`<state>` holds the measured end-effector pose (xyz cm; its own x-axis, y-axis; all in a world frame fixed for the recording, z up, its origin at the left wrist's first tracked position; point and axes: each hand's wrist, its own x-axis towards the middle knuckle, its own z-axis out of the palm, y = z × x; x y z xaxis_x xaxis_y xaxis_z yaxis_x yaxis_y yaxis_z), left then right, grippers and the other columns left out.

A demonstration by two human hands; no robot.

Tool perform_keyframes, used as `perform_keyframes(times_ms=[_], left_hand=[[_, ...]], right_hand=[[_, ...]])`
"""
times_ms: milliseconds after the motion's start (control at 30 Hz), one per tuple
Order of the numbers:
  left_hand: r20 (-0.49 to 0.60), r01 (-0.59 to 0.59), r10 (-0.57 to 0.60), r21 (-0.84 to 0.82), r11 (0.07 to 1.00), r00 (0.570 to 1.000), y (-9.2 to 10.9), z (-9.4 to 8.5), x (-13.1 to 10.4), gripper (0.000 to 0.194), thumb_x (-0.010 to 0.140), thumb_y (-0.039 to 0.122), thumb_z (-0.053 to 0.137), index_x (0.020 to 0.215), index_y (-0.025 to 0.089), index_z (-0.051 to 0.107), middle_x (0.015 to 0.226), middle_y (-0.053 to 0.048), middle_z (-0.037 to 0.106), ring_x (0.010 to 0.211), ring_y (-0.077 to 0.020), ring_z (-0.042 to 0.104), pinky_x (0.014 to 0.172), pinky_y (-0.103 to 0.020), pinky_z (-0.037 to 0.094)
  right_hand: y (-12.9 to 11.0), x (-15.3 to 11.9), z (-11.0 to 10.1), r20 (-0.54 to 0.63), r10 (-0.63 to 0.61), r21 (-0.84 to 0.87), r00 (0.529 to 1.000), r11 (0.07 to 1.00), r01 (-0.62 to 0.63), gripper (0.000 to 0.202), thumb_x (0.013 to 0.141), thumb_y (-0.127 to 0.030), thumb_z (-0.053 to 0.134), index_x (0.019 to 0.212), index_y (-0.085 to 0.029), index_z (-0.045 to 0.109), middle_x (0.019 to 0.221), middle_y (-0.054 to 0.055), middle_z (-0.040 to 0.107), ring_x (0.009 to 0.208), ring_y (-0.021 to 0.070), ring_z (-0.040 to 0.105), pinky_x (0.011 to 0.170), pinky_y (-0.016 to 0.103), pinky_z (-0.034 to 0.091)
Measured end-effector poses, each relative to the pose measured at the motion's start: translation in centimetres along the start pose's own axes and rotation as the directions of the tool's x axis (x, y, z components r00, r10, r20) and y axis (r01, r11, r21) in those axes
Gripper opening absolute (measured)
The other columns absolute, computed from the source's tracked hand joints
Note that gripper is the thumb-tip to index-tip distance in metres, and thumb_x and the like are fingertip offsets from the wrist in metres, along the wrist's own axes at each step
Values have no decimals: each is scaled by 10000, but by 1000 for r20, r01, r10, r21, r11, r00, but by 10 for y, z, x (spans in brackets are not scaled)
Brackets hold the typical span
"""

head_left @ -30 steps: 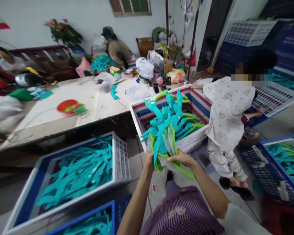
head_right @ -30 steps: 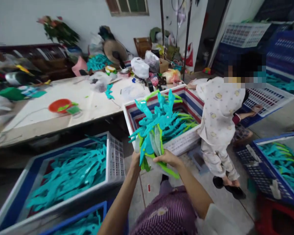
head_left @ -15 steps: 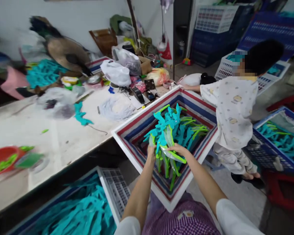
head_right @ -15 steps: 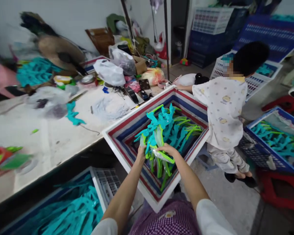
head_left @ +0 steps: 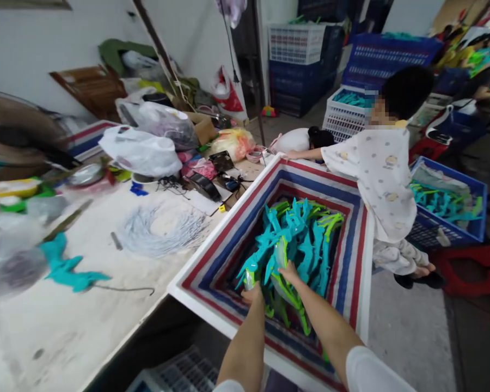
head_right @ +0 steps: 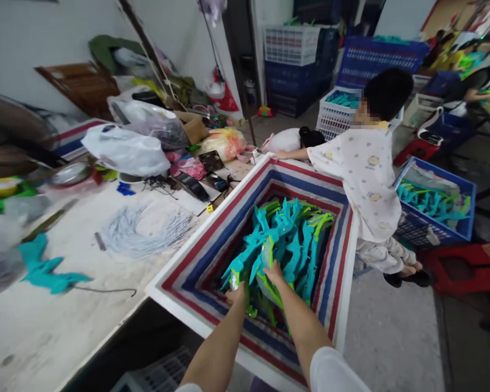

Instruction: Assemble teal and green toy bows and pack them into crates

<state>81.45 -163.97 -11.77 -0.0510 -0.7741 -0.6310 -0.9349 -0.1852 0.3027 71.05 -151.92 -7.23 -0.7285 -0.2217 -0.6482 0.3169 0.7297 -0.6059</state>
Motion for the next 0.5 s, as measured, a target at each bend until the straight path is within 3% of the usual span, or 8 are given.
perform_keyframes(times_ms=[100,167,267,400,500], left_hand=[[39,23,-25,52,998,999,6,-7,11,373,941,409,594,1252,202,589,1230,-90,620,1050,-223,639,853,-381,566],[60,35,-40,73,997,997,10,-9,16,382,932,404,610,1249,192,590,1226,-88,618,1045,-226,638,853,-389,567],[76,31,-38,85,996,996,15,-5,24,402,927,401,620,1264,186,578,1245,-95,608,1066,-231,631,867,-405,564],[93,-39,31,82,996,995,24,-6,46,393,926,387,625,1251,169,583,1222,-98,621,1051,-223,638,868,-415,564],[63,-118,112,92,989,992,30,-19,74,393,928,379,622,1255,165,582,1241,-102,615,1068,-228,632,887,-432,560]], right_hand=[[22,-22,5,-105,90,-115,990,988,-102,362,922,-194,562,1282,-157,579,1331,141,596,1271,292,557,1030,413,448],[42,-47,9,-101,147,-176,984,971,-163,391,889,-128,540,1277,-150,590,1275,156,637,1248,309,586,1013,401,448],[62,-74,16,-64,196,-240,978,949,-206,488,839,-157,608,1325,-168,560,1250,165,661,1184,327,630,975,431,477],[59,-73,24,-57,130,-267,990,953,-140,667,915,-309,575,1527,-202,333,1394,184,581,1205,320,617,956,407,488],[49,-58,28,-35,100,-279,994,954,-106,665,965,-318,500,1570,-217,243,1344,169,625,1091,283,670,879,366,507]])
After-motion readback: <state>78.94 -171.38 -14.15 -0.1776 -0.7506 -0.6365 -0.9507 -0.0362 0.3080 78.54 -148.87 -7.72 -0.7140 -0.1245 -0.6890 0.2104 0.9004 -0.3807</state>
